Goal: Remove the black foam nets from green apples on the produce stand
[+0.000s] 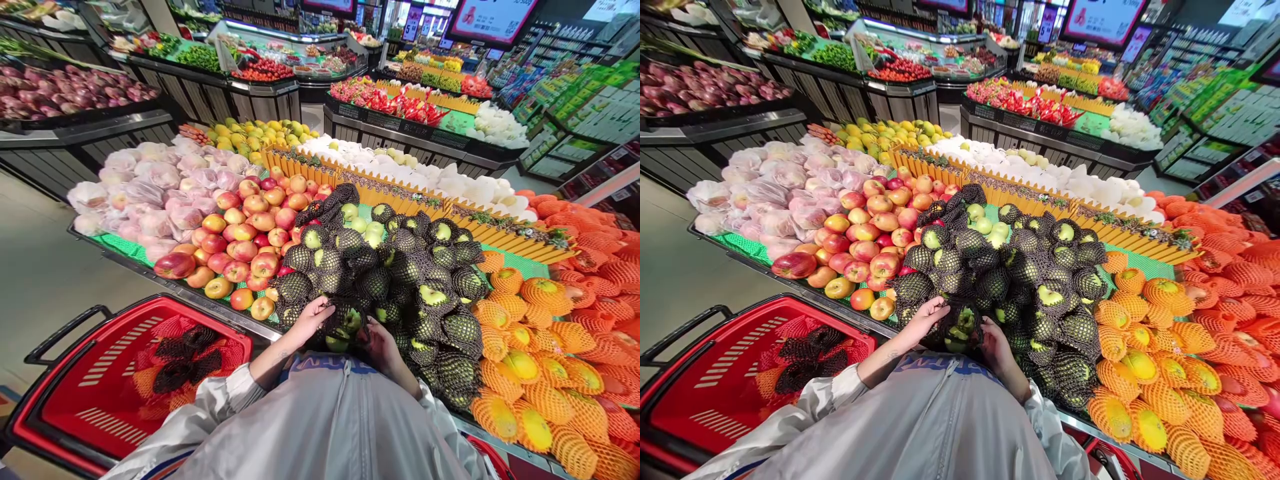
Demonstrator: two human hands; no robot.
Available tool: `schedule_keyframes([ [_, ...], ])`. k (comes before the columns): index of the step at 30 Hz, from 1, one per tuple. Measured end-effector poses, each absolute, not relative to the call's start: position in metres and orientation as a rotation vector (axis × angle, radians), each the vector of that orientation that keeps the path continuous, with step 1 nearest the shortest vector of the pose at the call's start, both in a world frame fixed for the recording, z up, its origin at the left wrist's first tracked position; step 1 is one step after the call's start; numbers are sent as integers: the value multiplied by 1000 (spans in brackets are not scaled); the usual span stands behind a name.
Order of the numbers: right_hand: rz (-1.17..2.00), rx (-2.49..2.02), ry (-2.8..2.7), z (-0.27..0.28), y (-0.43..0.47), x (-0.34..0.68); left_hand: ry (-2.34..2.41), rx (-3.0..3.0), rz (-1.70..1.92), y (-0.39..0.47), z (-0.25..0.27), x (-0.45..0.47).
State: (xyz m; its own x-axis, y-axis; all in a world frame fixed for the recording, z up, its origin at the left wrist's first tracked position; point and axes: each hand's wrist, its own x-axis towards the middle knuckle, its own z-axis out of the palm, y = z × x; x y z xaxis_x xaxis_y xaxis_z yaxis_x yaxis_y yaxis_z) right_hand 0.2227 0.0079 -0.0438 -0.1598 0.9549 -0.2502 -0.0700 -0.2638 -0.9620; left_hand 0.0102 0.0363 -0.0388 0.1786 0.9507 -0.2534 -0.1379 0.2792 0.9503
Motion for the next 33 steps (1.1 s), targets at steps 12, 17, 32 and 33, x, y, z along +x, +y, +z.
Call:
schedule_keyframes([
  [12,879,-1632,-1472,-59,15,234,1541,1458,761,39,-71,15],
  [17,480,-1418,-1950,-43,11,232,1611,1619,587,38,-67,18],
  [32,782,-1398,-2262,-61,25,212,1590,1813,313,38,-64,16],
  [33,798,-1423,-2247,-62,26,211,1580,1819,308,37,-64,16],
])
